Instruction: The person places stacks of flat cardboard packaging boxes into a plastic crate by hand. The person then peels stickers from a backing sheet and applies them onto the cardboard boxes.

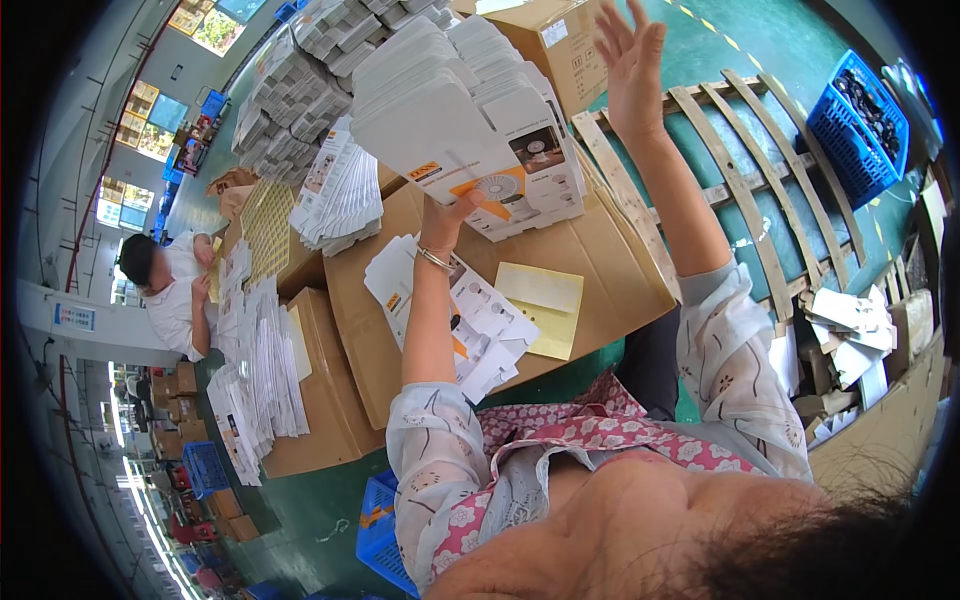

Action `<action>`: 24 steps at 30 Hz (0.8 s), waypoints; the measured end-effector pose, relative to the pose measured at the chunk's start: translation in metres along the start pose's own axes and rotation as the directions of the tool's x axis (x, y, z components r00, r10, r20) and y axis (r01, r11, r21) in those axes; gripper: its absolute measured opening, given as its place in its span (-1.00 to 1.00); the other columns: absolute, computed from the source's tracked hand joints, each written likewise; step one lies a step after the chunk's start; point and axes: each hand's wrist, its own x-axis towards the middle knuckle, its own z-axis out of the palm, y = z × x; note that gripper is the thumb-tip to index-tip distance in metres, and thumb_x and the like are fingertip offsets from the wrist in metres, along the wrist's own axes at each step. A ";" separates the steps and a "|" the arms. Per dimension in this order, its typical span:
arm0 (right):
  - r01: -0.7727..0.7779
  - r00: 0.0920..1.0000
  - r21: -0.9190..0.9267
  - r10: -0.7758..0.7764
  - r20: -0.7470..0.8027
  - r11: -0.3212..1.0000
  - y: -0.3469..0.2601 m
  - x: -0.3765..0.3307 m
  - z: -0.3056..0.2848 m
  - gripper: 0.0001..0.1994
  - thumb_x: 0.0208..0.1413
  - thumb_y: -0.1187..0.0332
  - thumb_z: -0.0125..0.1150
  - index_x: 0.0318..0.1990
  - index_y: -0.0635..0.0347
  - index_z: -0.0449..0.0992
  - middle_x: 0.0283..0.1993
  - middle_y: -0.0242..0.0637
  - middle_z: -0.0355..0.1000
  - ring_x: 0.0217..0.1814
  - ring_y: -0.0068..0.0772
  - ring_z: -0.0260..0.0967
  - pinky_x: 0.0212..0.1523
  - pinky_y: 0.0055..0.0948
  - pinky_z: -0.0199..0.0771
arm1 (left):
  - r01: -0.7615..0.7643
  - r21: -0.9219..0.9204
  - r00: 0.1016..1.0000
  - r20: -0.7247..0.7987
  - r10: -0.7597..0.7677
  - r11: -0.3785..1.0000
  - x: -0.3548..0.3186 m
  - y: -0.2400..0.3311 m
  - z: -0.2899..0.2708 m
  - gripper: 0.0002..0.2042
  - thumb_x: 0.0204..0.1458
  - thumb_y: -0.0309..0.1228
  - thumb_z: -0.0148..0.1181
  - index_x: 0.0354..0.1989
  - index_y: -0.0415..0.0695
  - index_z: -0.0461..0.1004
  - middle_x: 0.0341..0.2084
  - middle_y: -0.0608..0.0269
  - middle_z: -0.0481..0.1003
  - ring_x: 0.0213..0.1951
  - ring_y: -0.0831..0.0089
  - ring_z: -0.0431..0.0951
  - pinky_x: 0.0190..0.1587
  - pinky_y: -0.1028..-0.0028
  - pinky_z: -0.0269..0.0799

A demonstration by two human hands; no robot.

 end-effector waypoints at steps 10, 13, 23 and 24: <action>-0.541 0.840 0.206 0.533 0.098 0.815 0.049 -0.059 0.021 -0.19 0.23 -0.27 -0.51 0.37 0.26 -0.07 0.38 0.00 -0.01 0.46 -0.15 -0.15 0.41 -0.29 -0.28 | 0.013 0.141 0.999 0.027 -0.017 0.990 -0.005 -0.001 -0.005 -0.40 -0.24 -0.19 0.46 -0.01 -0.17 0.39 -0.14 0.26 0.47 -0.13 0.47 0.47 -0.04 0.46 0.39; -0.524 0.851 -0.066 0.524 -0.021 0.849 0.064 -0.072 0.002 -0.16 0.20 -0.31 -0.51 0.37 0.24 -0.08 0.40 0.00 -0.06 0.50 -0.14 -0.25 0.44 -0.29 -0.39 | 0.013 0.129 1.000 0.008 -0.014 0.992 -0.004 0.001 0.001 -0.46 -0.24 -0.26 0.44 -0.05 -0.18 0.41 -0.16 0.26 0.48 -0.14 0.49 0.47 -0.06 0.47 0.41; -0.499 0.497 -0.260 0.519 0.696 0.826 0.065 -0.091 -0.057 0.31 -0.32 -0.41 0.25 0.40 0.14 -0.43 0.48 -0.16 -0.39 0.52 -0.24 -0.44 0.45 -0.23 -0.41 | 0.009 0.219 0.998 0.059 -0.022 0.976 -0.005 0.007 0.000 -0.45 -0.27 -0.31 0.46 -0.05 -0.17 0.41 -0.16 0.26 0.48 -0.13 0.48 0.47 -0.06 0.48 0.41; -0.492 0.493 -0.256 0.509 0.706 0.832 0.061 -0.086 -0.052 0.31 -0.32 -0.41 0.25 0.40 0.14 -0.43 0.48 -0.16 -0.39 0.52 -0.24 -0.44 0.45 -0.23 -0.41 | 0.000 0.222 0.999 0.049 -0.011 0.975 -0.006 0.007 -0.002 -0.45 -0.27 -0.31 0.46 -0.05 -0.17 0.41 -0.16 0.26 0.48 -0.13 0.48 0.47 -0.06 0.48 0.41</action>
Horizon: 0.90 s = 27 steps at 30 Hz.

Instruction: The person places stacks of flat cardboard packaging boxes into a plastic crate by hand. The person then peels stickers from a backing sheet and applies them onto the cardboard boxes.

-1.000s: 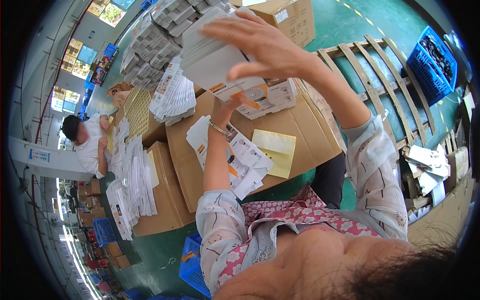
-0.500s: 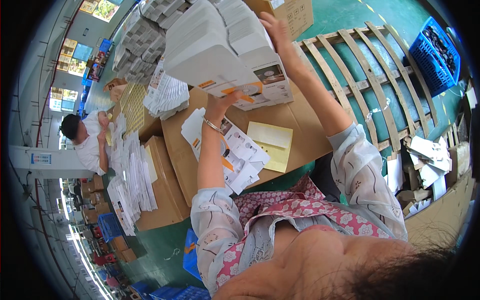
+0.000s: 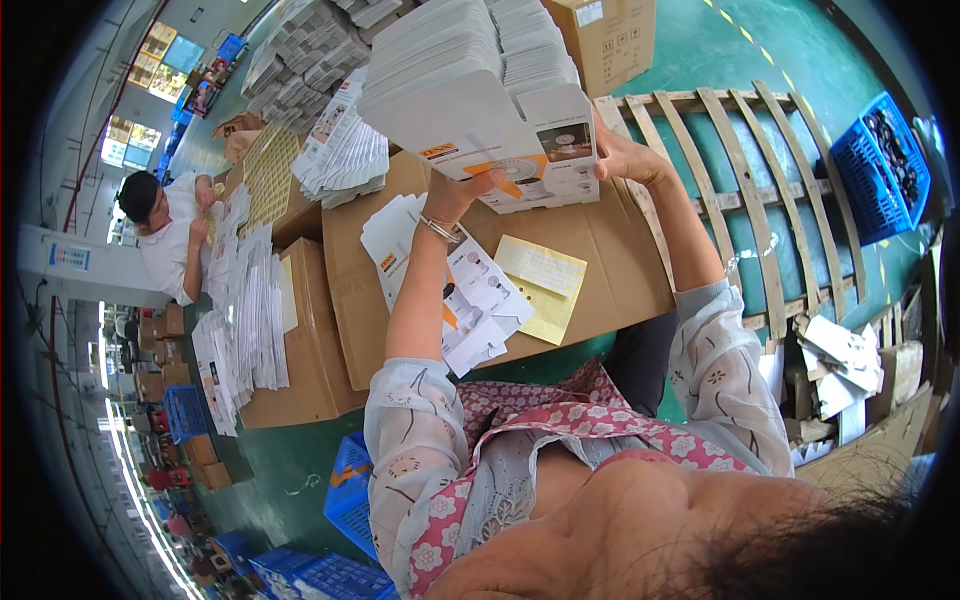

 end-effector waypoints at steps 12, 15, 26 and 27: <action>-0.067 0.972 -0.187 0.021 -0.236 0.980 -0.065 0.000 0.050 -0.14 -0.28 0.33 0.41 0.25 0.20 0.08 -0.03 -0.27 0.36 0.02 -0.41 0.33 0.06 -0.33 0.36 | -0.112 -0.171 0.993 0.026 0.118 0.979 -0.017 0.057 0.000 -0.32 -0.20 -0.19 0.38 0.13 -0.21 0.31 -0.08 0.19 0.48 -0.04 0.42 0.47 0.05 0.39 0.39; -0.195 0.960 -0.220 0.140 -0.243 0.956 -0.074 -0.022 0.044 -0.24 -0.16 0.06 0.34 0.19 0.27 0.24 -0.01 -0.31 0.37 -0.04 -0.43 0.36 -0.06 -0.38 0.39 | -0.195 -0.281 0.981 -0.055 0.187 0.940 -0.056 0.093 -0.002 -0.32 -0.19 -0.23 0.41 0.15 -0.19 0.31 -0.06 0.18 0.47 -0.06 0.43 0.49 0.02 0.38 0.43; 0.024 0.917 -0.247 0.078 0.392 0.969 -0.157 0.012 0.332 0.06 -0.24 -0.18 0.40 0.30 0.31 0.01 0.11 -0.09 0.30 0.17 -0.23 0.26 0.15 -0.24 0.24 | -0.297 -0.517 0.700 -0.689 -0.185 0.803 -0.388 0.097 -0.091 -0.45 -0.13 -0.30 0.36 0.05 -0.26 0.39 -0.10 0.14 0.50 -0.07 0.38 0.51 0.03 0.37 0.41; -0.007 0.890 -0.168 0.082 0.448 0.986 -0.167 0.011 0.376 -0.08 -0.21 0.00 0.42 0.25 0.31 0.10 0.14 -0.09 0.26 0.19 -0.22 0.24 0.18 -0.27 0.21 | -0.308 -0.552 0.662 -0.709 -0.242 0.775 -0.428 0.091 -0.097 -0.47 -0.09 -0.30 0.33 0.06 -0.28 0.38 -0.09 0.14 0.50 -0.07 0.37 0.51 0.02 0.38 0.41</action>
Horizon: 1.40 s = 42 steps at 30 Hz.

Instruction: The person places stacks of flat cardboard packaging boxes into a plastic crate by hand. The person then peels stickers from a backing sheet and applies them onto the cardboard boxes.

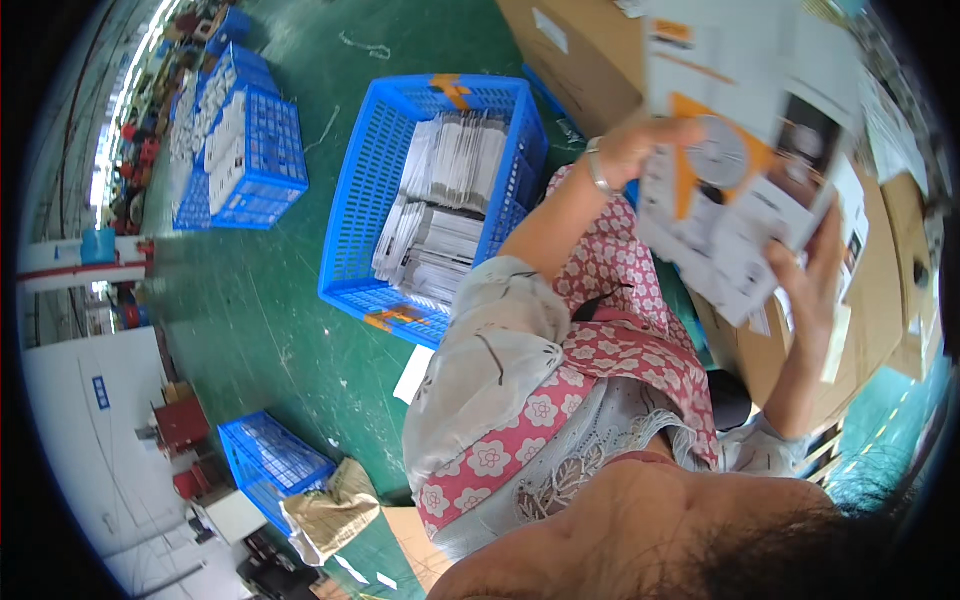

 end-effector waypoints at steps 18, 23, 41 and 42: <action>-0.385 0.571 0.300 -0.030 0.820 0.873 0.078 0.116 0.396 -0.08 -0.13 0.05 0.43 0.25 0.40 0.02 0.19 0.05 0.17 0.29 -0.17 0.11 0.28 -0.26 0.09 | -0.209 -0.520 0.826 -0.547 -0.135 0.828 -0.245 0.006 -0.362 -0.38 0.19 0.14 -0.22 0.27 -0.05 0.18 0.14 0.14 0.35 0.12 0.21 0.40 0.18 0.12 0.32; -0.589 0.424 0.316 -0.048 0.905 0.744 0.124 0.108 0.464 -0.14 -0.10 0.00 0.34 0.19 0.44 0.06 0.13 0.16 0.18 0.23 0.02 0.14 0.25 -0.20 0.09 | -0.071 -0.187 0.459 -0.878 -0.134 0.980 -0.289 0.017 -0.406 -0.57 0.10 -0.03 0.11 0.09 0.04 0.39 -0.12 0.31 0.54 -0.10 0.35 0.56 -0.04 0.20 0.51; -0.612 0.171 0.132 -0.032 0.985 0.780 0.143 0.183 0.618 -0.03 -0.01 0.30 0.30 0.33 0.36 -0.36 0.33 0.12 -0.09 0.42 -0.01 -0.09 0.35 -0.14 0.08 | 0.207 -0.155 0.195 -0.961 -0.196 0.966 -0.342 0.027 -0.640 -0.52 -0.02 0.04 0.25 0.00 0.03 0.44 -0.20 0.35 0.52 -0.16 0.42 0.53 -0.15 0.32 0.53; -0.644 0.171 0.118 -0.009 0.985 0.756 0.150 0.182 0.624 0.01 -0.01 0.28 0.29 0.34 0.36 -0.45 0.35 0.15 -0.13 0.43 0.03 -0.11 0.38 -0.12 0.01 | 0.245 -0.245 0.224 -0.927 -0.300 0.938 -0.333 0.030 -0.651 -0.50 -0.04 0.06 0.25 0.00 0.04 0.44 -0.19 0.35 0.53 -0.15 0.43 0.53 -0.14 0.31 0.52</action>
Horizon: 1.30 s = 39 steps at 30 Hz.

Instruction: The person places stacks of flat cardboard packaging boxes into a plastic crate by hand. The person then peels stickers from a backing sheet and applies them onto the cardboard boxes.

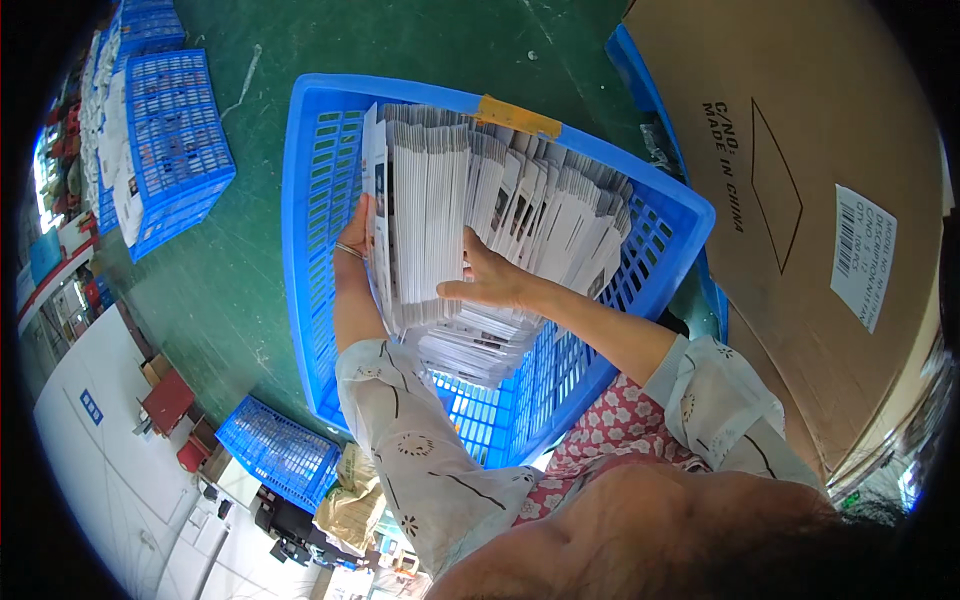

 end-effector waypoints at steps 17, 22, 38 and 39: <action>-0.165 0.986 -0.422 0.155 -0.057 0.891 0.024 0.017 0.005 -0.36 -0.02 0.21 0.27 0.12 0.44 0.17 0.12 0.21 0.22 0.24 0.10 0.18 0.19 -0.24 0.25 | 0.258 0.859 0.943 -0.324 0.079 0.442 0.054 0.028 0.071 -0.12 0.09 0.32 -0.45 -0.01 -0.36 0.43 0.01 -0.32 0.36 0.12 -0.14 0.32 0.16 0.14 0.20; 0.056 0.958 -0.995 -0.284 0.030 0.087 -0.001 -0.005 0.025 -0.71 -0.08 0.31 0.25 -0.21 0.20 0.37 -0.02 -0.07 0.32 0.11 -0.23 0.28 0.01 -0.22 0.29 | 0.357 0.845 0.896 -0.430 0.110 0.398 0.045 0.032 0.072 -0.14 0.11 0.29 -0.47 0.07 -0.34 0.37 0.10 -0.27 0.29 0.23 -0.06 0.21 0.24 0.17 0.12; 0.255 0.855 -0.916 -0.370 0.364 -0.310 0.035 0.066 0.013 -0.55 0.01 0.37 0.09 0.11 0.27 0.34 0.28 -0.11 0.14 0.34 -0.03 0.06 0.31 -0.05 0.07 | -0.089 0.857 0.783 -0.254 0.567 0.508 -0.043 0.021 0.085 -0.53 0.18 -0.01 -0.14 -0.29 -0.17 0.57 -0.41 -0.10 0.55 -0.29 -0.06 0.55 -0.18 0.16 0.40; 0.246 0.863 -0.919 -0.361 0.353 -0.308 0.027 0.064 0.010 -0.55 0.01 0.37 0.09 0.11 0.27 0.34 0.28 -0.11 0.14 0.34 -0.03 0.06 0.31 -0.05 0.07 | -0.172 0.809 0.786 -0.232 0.573 0.563 -0.050 0.025 0.094 -0.52 0.19 0.00 -0.14 -0.27 -0.16 0.57 -0.40 -0.09 0.55 -0.27 -0.05 0.55 -0.17 0.16 0.39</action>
